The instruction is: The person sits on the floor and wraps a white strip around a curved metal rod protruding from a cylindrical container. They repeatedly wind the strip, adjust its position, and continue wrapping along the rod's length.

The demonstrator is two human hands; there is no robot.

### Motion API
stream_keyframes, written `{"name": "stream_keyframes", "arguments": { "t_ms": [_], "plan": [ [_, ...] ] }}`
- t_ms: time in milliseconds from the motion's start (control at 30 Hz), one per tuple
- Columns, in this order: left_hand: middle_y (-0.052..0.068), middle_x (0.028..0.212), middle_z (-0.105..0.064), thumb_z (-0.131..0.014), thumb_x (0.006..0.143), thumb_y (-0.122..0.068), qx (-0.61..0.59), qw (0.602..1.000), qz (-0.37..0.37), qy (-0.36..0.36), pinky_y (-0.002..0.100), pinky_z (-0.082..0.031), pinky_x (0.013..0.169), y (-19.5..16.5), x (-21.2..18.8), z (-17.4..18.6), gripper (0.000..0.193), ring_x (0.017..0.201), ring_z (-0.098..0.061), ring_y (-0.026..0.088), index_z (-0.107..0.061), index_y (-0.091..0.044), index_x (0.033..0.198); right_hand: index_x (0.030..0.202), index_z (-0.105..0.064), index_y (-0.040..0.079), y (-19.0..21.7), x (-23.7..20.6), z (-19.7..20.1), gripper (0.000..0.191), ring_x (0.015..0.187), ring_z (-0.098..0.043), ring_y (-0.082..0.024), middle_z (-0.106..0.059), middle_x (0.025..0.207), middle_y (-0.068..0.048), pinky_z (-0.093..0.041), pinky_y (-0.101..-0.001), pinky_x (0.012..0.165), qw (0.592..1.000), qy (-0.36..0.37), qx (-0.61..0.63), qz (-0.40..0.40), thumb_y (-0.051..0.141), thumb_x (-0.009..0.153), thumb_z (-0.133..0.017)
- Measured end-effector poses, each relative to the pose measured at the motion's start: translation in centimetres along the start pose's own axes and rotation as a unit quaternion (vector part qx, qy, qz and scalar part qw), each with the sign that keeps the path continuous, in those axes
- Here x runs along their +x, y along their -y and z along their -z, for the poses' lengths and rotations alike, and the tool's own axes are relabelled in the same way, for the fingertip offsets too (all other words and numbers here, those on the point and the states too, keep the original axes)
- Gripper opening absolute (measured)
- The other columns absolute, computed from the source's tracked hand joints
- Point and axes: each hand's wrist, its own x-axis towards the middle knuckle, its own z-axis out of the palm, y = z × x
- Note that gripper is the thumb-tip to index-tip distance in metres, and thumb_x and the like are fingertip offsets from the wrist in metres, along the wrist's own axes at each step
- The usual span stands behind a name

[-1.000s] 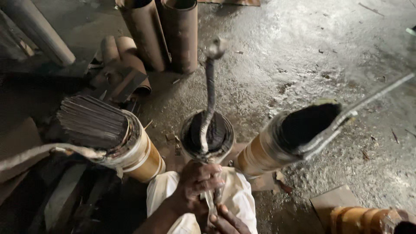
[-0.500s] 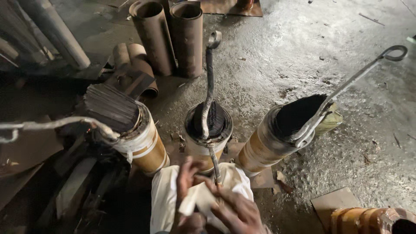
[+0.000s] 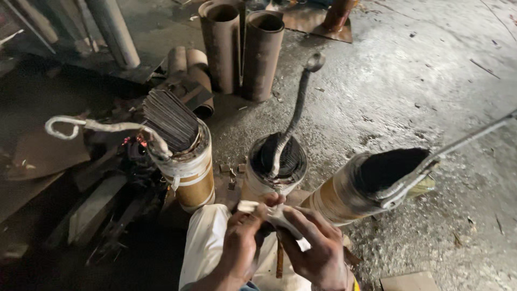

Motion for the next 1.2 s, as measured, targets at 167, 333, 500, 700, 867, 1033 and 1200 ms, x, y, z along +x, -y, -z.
{"name": "stream_keyframes", "arguments": {
  "t_ms": [167, 333, 500, 700, 867, 1033, 1200],
  "plan": [
    [0.010, 0.092, -0.077, -0.055, 0.102, -0.034, 0.186, 0.982, 0.008, -0.010, 0.030, -0.054, 0.081, -1.9, 2.1, 2.1, 0.043, 0.085, -0.069, 0.015, -0.074, -0.002, 0.125, 0.138, -0.059, 0.011, -3.0, -1.3, 0.6, 0.062, 0.102, -0.078, -0.032, -0.072, 0.117, -0.020, -0.064, -0.0355, 0.078, 0.997, -0.022, 0.043, 0.064, 0.009, 0.082, -0.085],
    [0.007, 0.085, -0.080, -0.065, 0.098, -0.027, 0.328, 0.944, -0.026, 0.023, 0.025, -0.054, 0.061, -3.0, 3.5, 3.3, 0.038, 0.070, -0.067, 0.010, -0.075, -0.002, 0.125, 0.147, -0.051, 0.014, -7.1, -1.7, 1.4, 0.066, 0.102, -0.078, -0.027, -0.072, 0.117, -0.018, -0.067, -0.0323, 0.079, 0.992, 0.003, 0.099, 0.083, 0.007, 0.088, -0.080],
    [0.008, 0.082, -0.077, -0.061, 0.098, -0.020, 0.304, 0.952, 0.010, 0.028, 0.028, -0.058, 0.058, -3.0, 4.4, 3.3, 0.036, 0.065, -0.068, 0.011, -0.069, -0.002, 0.128, 0.149, -0.052, 0.013, -11.0, -1.3, 0.9, 0.060, 0.103, -0.076, -0.023, -0.073, 0.118, -0.017, -0.066, -0.0314, 0.084, 0.976, 0.001, 0.213, 0.044, 0.002, 0.094, -0.073],
    [0.008, 0.089, -0.075, -0.054, 0.103, -0.015, 0.199, 0.976, -0.030, 0.085, 0.028, -0.062, 0.066, -2.5, 6.0, 3.3, 0.031, 0.073, -0.070, 0.011, -0.064, -0.002, 0.129, 0.141, -0.057, 0.003, -13.3, -2.0, 0.8, 0.049, 0.111, -0.070, -0.021, -0.066, 0.125, -0.017, -0.061, -0.0304, 0.090, 0.972, -0.021, 0.232, -0.045, -0.002, 0.094, -0.070],
    [0.011, 0.084, -0.073, -0.059, 0.099, -0.010, 0.345, 0.935, -0.033, 0.068, 0.028, -0.052, 0.059, -2.1, 5.6, 3.4, 0.027, 0.067, -0.064, 0.013, -0.076, -0.002, 0.119, 0.139, -0.057, -0.003, -14.3, -3.2, 0.0, 0.048, 0.111, -0.068, -0.020, -0.066, 0.124, -0.017, -0.058, -0.0308, 0.095, 0.962, -0.029, 0.254, -0.092, -0.004, 0.093, -0.072],
    [0.013, 0.110, -0.070, -0.073, 0.082, -0.001, 0.457, 0.818, -0.342, 0.075, 0.030, -0.059, 0.084, -1.3, 5.2, 3.3, 0.037, 0.097, -0.071, 0.020, -0.070, -0.003, 0.119, 0.140, -0.054, -0.005, -15.0, -4.7, -0.7, 0.054, 0.116, -0.066, -0.022, -0.063, 0.129, -0.017, -0.058, -0.0337, 0.097, 0.949, -0.052, 0.274, -0.144, -0.002, 0.090, -0.074],
    [0.010, 0.100, -0.067, -0.077, 0.084, -0.001, 0.533, 0.760, -0.372, -0.002, 0.027, -0.058, 0.069, 0.8, 6.5, 2.9, 0.028, 0.085, -0.069, 0.017, -0.072, -0.008, 0.110, 0.141, -0.055, -0.005, -15.3, -6.0, -0.4, 0.056, 0.114, -0.072, -0.024, -0.065, 0.129, -0.014, -0.064, -0.0364, 0.095, 0.951, -0.063, 0.268, -0.142, 0.001, 0.089, -0.075]
  ]
}}
